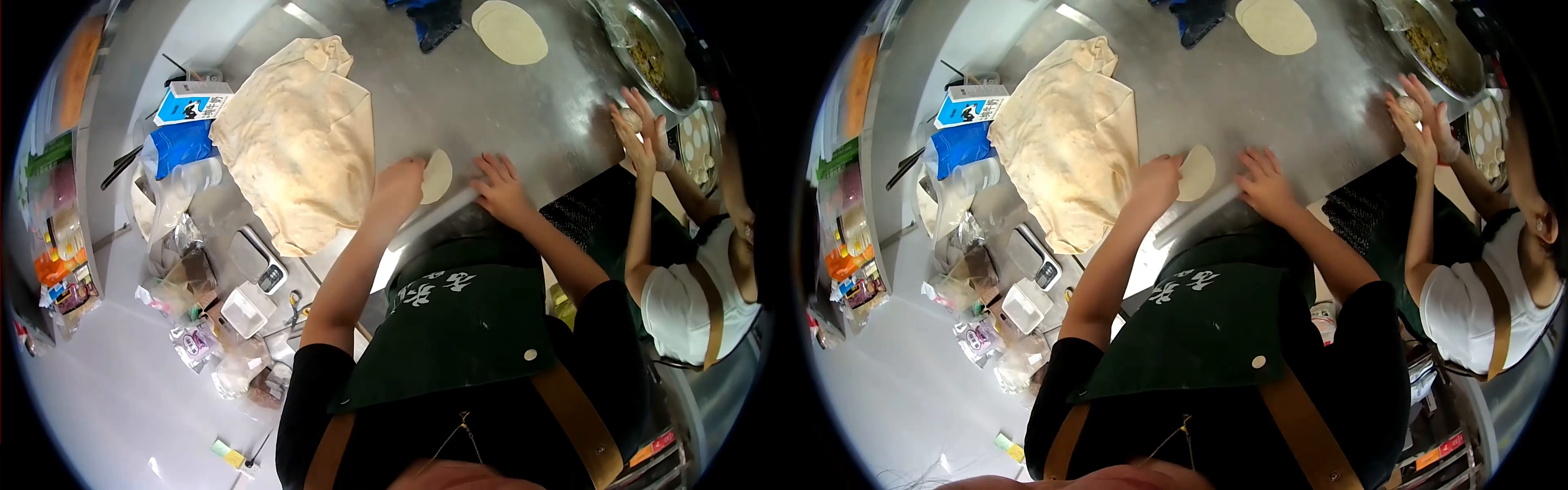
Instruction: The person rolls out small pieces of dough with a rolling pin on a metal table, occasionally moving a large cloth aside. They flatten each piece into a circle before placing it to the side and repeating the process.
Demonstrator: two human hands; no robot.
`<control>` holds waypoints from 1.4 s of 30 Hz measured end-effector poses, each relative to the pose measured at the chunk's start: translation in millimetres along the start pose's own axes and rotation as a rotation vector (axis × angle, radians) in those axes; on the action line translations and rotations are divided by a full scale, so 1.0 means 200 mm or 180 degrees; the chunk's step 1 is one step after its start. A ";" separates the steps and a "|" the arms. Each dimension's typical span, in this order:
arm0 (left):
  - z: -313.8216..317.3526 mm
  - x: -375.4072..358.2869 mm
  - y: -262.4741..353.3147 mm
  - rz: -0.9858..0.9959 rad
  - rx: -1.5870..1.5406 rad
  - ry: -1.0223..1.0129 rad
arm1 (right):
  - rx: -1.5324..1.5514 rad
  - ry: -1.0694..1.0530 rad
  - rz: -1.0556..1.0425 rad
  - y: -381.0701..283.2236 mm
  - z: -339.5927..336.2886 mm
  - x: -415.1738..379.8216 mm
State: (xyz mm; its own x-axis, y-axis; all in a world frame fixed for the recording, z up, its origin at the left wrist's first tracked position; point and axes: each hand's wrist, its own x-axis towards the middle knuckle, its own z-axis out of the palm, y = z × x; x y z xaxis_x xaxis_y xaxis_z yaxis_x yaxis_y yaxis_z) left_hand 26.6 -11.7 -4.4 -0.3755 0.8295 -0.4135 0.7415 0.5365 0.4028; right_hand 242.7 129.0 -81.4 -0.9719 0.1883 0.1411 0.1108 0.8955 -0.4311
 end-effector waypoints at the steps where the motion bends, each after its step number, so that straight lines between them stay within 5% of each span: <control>1: -0.02 -0.02 0.02 0.0132 -0.0092 -0.0063 | 0.0025 -0.0047 0.0026 0.01 -0.04 -0.02; 4: -0.15 -0.03 0.05 -0.0050 -0.1291 0.0111 | 0.0090 -0.0115 0.0071 0.01 -0.18 -0.02; 10: 0.03 0.06 -0.11 -0.0602 -0.0284 -0.0363 | 0.0059 -0.0147 0.0007 0.04 -0.26 0.17; 22: 0.05 0.17 -0.25 -0.0450 -0.1774 -0.0035 | -0.0675 0.0440 0.0983 -0.05 0.10 0.36; 27: 0.06 0.29 -0.31 -0.0276 -0.1600 -0.0707 | -0.0787 0.0437 0.1082 -0.01 0.11 0.64; 34: 0.06 0.15 -0.07 0.0048 0.0011 0.0207 | -0.0164 0.0318 0.0285 -0.02 0.04 0.10; 40: -0.03 0.04 -0.06 -0.0397 -0.1183 0.0048 | 0.0008 -0.0069 -0.0059 0.02 -0.14 0.00; 42: 0.10 0.07 -0.15 -0.0485 -0.0868 -0.0045 | -0.0046 -0.0209 -0.0130 0.03 -0.19 0.11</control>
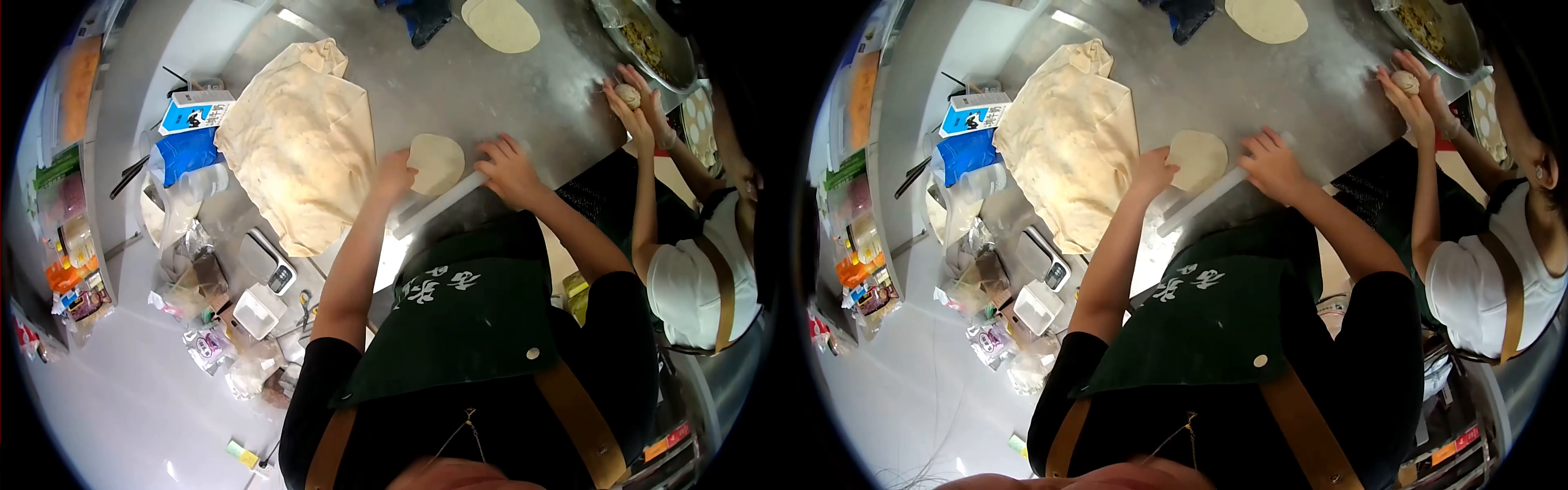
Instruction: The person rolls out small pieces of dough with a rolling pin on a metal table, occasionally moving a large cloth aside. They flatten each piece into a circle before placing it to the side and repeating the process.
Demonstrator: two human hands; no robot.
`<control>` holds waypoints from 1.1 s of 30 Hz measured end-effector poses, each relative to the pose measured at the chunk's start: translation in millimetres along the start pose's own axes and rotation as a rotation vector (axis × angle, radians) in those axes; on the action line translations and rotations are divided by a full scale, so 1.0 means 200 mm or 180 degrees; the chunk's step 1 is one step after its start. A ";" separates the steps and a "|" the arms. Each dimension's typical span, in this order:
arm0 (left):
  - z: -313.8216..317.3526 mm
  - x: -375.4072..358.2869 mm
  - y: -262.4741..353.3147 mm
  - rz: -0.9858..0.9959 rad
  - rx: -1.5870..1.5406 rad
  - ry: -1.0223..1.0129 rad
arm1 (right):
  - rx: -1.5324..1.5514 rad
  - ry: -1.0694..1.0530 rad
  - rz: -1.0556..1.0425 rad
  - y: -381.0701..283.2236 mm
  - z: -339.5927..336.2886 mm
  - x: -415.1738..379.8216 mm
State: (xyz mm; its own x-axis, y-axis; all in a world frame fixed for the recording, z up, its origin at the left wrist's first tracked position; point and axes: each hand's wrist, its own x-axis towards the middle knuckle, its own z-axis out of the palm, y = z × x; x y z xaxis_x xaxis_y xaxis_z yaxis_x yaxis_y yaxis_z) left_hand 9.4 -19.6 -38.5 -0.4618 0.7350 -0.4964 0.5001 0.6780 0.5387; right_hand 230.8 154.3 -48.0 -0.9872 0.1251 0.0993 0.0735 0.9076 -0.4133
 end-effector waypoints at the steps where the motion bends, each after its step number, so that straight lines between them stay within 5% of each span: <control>1: 0.01 0.03 -0.02 -0.0027 0.0173 -0.0034 | 0.0006 0.0026 -0.0055 0.01 -0.02 0.05; 6: 0.02 0.03 -0.07 0.0051 -0.0107 0.0089 | -0.0042 -0.0139 0.0423 0.01 0.10 0.27; 9: 0.01 0.05 -0.06 0.0084 -0.0616 0.0098 | -0.0479 0.0744 0.0904 -0.02 0.25 0.34; 15: 0.03 0.17 -0.15 0.0077 -0.1358 0.0033 | -0.0437 0.0789 0.0978 -0.09 0.27 0.08; 18: 0.02 0.23 -0.15 0.0037 -0.1382 -0.0256 | -0.0512 0.0323 0.1120 -0.07 0.20 0.36; 22: -0.05 0.23 -0.07 0.0104 -0.0673 -0.0531 | -0.0500 0.0697 0.1031 -0.05 0.23 0.41; 28: -0.01 0.06 0.14 0.0223 0.0553 0.0059 | -0.0011 0.0489 0.0421 -0.05 0.19 -0.08; 33: -0.10 -0.06 0.19 0.0354 -0.0048 -0.0072 | 0.0043 0.0196 0.0087 0.01 0.08 -0.15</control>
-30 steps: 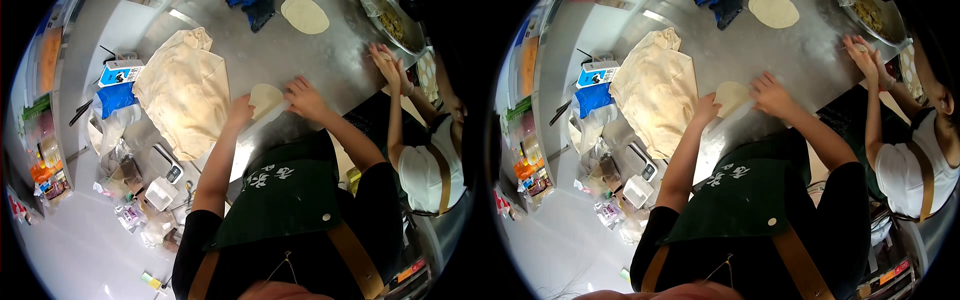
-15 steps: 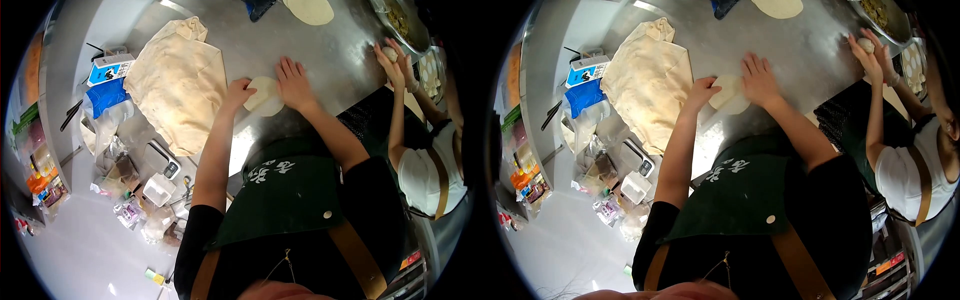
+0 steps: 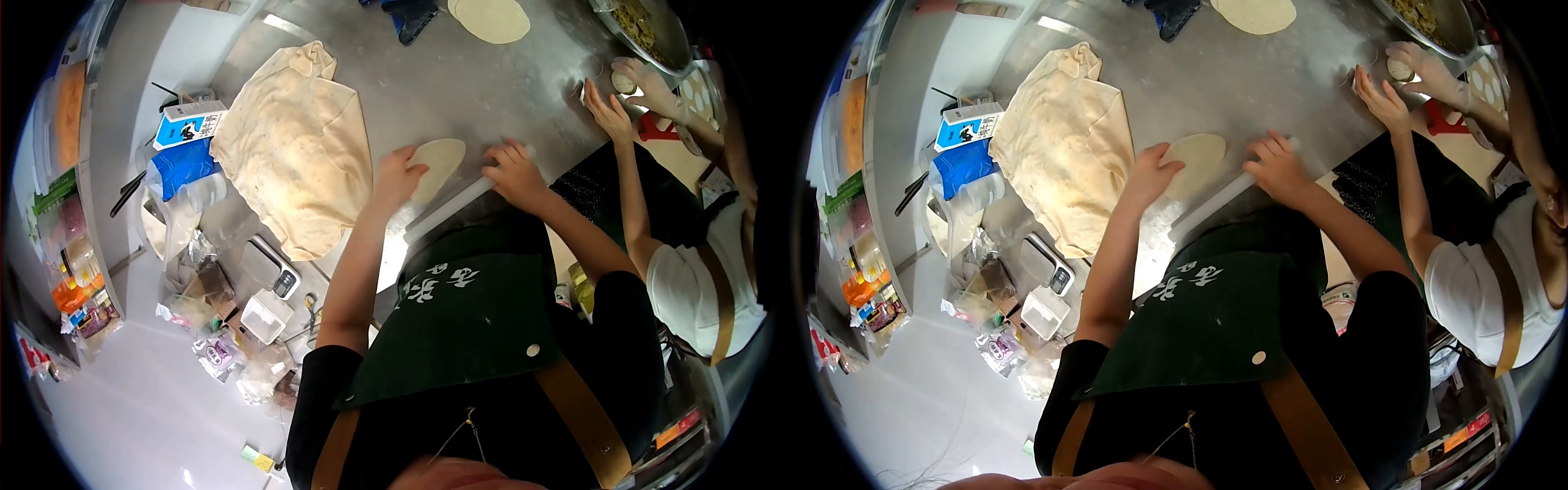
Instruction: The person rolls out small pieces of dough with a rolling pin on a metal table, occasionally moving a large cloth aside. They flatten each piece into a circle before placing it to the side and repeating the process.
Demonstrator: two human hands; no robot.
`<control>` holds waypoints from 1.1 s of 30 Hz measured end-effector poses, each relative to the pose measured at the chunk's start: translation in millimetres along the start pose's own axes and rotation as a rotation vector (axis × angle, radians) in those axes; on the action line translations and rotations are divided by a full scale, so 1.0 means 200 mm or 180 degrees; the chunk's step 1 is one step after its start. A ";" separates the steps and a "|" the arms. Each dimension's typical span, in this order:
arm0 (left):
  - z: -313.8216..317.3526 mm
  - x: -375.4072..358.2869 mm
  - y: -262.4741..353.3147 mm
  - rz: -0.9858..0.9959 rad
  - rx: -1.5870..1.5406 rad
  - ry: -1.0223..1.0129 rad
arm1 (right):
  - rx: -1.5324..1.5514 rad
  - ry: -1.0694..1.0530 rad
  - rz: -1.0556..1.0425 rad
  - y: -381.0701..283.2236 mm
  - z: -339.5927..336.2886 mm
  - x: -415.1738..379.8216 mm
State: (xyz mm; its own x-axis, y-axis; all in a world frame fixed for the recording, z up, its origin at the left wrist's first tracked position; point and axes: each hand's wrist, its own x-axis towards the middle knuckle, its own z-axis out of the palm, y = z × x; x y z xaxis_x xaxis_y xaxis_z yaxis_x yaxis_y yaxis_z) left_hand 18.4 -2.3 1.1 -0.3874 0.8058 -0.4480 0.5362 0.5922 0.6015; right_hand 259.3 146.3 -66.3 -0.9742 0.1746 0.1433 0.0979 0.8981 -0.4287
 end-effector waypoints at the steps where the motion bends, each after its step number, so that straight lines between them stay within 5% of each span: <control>1: 0.00 0.01 -0.04 -0.0115 -0.0314 0.0065 | -0.0008 -0.0065 0.0010 0.00 -0.04 0.03; 7: 0.09 0.05 -0.23 -0.0394 0.0361 -0.0115 | -0.0017 -0.0115 0.0044 -0.01 -0.04 0.27; 15: 0.10 0.07 -0.31 -0.0396 -0.0786 0.0079 | -0.0505 0.0318 0.1097 -0.10 0.22 0.39; 19: 0.11 0.16 -0.34 -0.0178 -0.1738 0.0131 | -0.0642 0.0170 0.1081 -0.08 0.21 0.56; 23: 0.03 0.23 -0.26 -0.0315 -0.0622 -0.0389 | -0.0467 0.0361 0.0916 -0.07 0.22 0.52; 29: 0.05 0.08 0.01 -0.0138 0.0838 -0.0027 | -0.0017 -0.0011 0.0207 -0.07 0.06 0.08; 33: 0.03 0.01 -0.03 0.0005 -0.0084 0.0096 | 0.0045 -0.0209 0.0000 -0.02 -0.02 0.00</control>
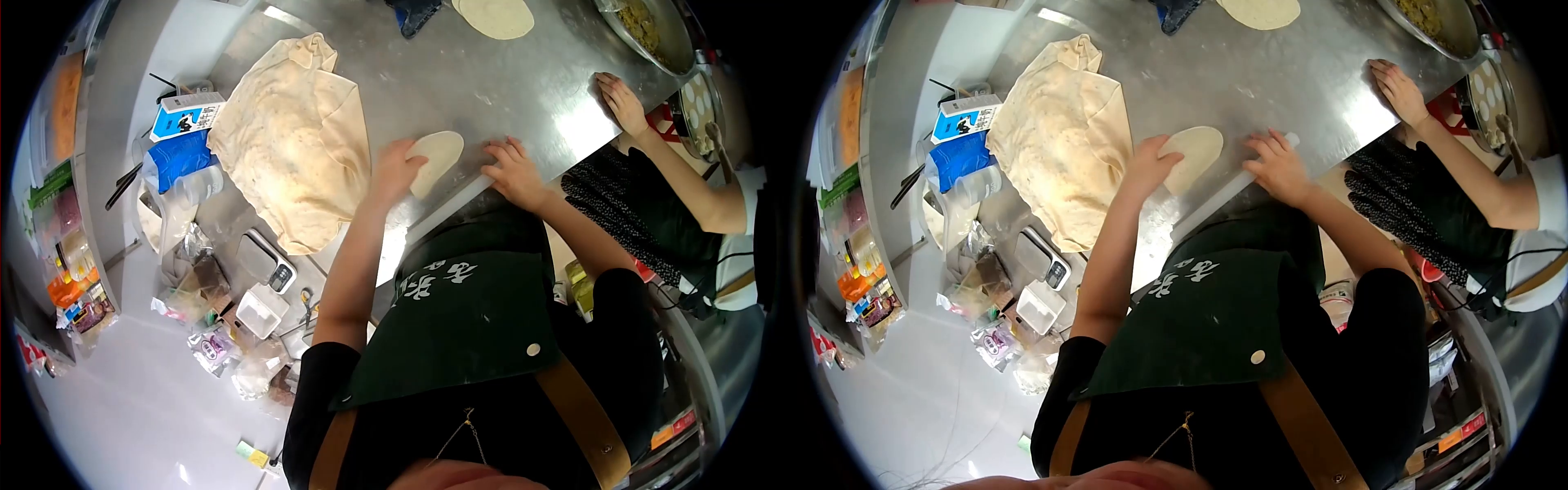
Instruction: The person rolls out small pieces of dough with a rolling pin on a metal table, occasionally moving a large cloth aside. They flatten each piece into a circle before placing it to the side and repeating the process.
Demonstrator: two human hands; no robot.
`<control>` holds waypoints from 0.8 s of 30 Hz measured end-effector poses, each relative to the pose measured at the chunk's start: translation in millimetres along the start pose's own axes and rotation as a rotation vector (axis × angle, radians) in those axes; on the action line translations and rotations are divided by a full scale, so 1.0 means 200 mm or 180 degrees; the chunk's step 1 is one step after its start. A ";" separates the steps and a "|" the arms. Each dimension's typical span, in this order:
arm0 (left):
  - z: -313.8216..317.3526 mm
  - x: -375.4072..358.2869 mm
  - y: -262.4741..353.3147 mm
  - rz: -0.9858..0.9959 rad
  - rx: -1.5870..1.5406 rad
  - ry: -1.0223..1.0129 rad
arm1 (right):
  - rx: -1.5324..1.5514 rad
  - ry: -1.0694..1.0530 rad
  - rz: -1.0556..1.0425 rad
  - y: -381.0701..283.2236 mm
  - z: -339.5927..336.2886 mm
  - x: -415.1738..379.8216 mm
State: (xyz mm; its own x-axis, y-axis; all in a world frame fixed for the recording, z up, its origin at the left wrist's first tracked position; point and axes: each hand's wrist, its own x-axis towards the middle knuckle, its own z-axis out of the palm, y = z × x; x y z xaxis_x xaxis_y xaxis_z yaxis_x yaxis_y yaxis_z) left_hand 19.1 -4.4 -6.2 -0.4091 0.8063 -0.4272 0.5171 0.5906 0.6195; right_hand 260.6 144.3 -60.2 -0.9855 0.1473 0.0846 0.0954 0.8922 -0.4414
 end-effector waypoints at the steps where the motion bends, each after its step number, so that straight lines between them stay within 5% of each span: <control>1: 0.00 0.04 -0.06 -0.0181 -0.0029 -0.0135 | 0.0008 0.0000 -0.0023 0.00 -0.03 0.02; 6: 0.03 0.06 -0.25 -0.0051 0.0323 -0.0218 | -0.0041 -0.0011 -0.0235 -0.01 -0.07 0.21; 12: 0.06 0.07 -0.33 -0.0125 -0.0426 -0.0214 | -0.0458 0.0801 0.0735 -0.09 0.18 0.46; 20: 0.00 0.16 -0.31 -0.0261 -0.1136 -0.0364 | -0.0522 0.0706 0.0879 -0.09 0.18 0.58; 24: -0.01 0.21 -0.28 -0.0049 -0.0185 -0.0293 | -0.0489 0.0822 0.0648 -0.08 0.18 0.59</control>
State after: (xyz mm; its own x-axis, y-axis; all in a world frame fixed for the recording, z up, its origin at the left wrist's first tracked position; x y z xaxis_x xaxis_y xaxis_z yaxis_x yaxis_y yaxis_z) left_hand -28.7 -2.9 -57.7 -0.3446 0.7982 -0.4941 0.4657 0.6023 0.6483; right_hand 137.8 131.8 -74.1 -0.8780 0.4139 0.2405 0.3253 0.8844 -0.3346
